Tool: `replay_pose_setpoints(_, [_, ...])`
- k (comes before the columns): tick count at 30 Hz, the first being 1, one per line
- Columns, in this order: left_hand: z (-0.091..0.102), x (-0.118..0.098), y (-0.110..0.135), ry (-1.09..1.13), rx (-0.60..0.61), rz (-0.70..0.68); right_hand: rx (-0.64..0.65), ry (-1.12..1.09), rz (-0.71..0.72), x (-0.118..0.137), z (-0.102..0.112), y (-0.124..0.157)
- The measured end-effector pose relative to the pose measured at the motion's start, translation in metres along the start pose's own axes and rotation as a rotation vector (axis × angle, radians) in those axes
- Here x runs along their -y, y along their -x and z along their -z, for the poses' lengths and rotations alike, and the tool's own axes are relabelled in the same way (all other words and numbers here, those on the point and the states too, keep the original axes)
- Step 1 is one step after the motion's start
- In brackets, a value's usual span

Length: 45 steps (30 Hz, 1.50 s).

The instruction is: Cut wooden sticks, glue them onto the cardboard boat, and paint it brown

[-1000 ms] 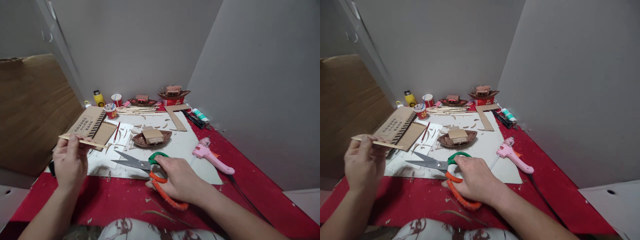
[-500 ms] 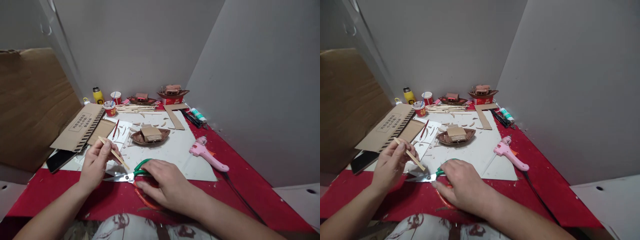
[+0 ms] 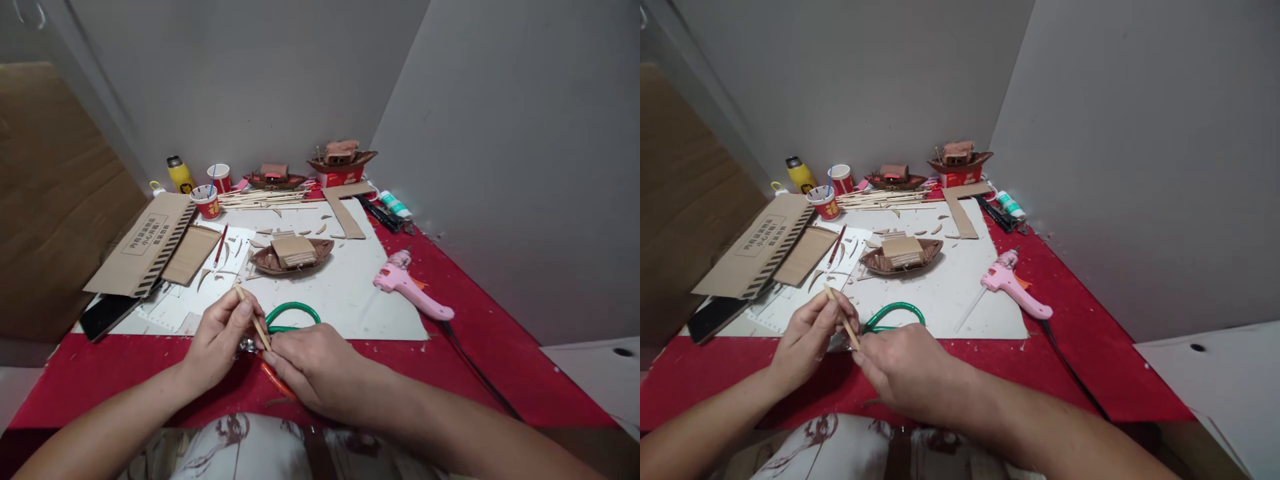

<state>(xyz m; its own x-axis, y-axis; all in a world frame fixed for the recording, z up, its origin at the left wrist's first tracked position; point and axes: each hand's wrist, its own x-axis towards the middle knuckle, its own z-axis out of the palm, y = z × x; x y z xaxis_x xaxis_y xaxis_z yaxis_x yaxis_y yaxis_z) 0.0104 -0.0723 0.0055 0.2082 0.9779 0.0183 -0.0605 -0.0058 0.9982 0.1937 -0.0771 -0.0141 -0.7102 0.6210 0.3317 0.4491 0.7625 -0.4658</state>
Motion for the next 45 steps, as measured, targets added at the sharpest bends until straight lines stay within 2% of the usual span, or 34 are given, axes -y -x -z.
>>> replay_pose_setpoints(4, [-0.002,0.004,0.002,-0.103,0.052,-0.001,0.013,-0.323,-0.103,0.002,0.001,0.000])
replay_pose_setpoints(8, [0.000,0.001,0.004,-0.114,0.108,0.034,0.132,-0.697,-0.200,0.004,0.006,-0.001])
replay_pose_setpoints(12, [0.002,-0.002,0.004,-0.077,0.162,0.066,0.228,-0.874,-0.267,0.006,0.013,-0.003])
replay_pose_setpoints(16, [0.003,0.000,0.003,0.010,0.201,0.141,0.242,-1.024,-0.313,0.007,0.015,-0.003])
replay_pose_setpoints(21, [0.004,0.004,0.000,0.081,0.201,0.174,0.268,-1.281,-0.535,0.008,0.014,0.000])
replay_pose_setpoints(23, [0.004,0.006,-0.001,0.124,0.201,0.190,0.265,-1.308,-0.587,0.008,0.015,0.001])
replay_pose_setpoints(26, [0.005,0.007,-0.003,0.199,0.220,0.227,0.239,-1.275,-0.567,0.010,0.017,0.000])
replay_pose_setpoints(32, [0.009,0.003,-0.008,0.341,0.215,0.252,0.174,-1.355,-0.526,0.005,0.015,0.001])
replay_pose_setpoints(40, [0.011,0.002,-0.003,0.366,0.182,0.268,0.148,-1.816,-0.440,-0.003,0.005,-0.003])
replay_pose_setpoints(43, [0.018,0.001,-0.007,0.353,0.128,0.232,0.072,-1.822,-0.394,-0.006,0.018,0.003])
replay_pose_setpoints(45, [0.027,-0.003,-0.014,0.353,0.027,0.165,-0.036,-1.805,-0.319,-0.010,0.035,0.012])
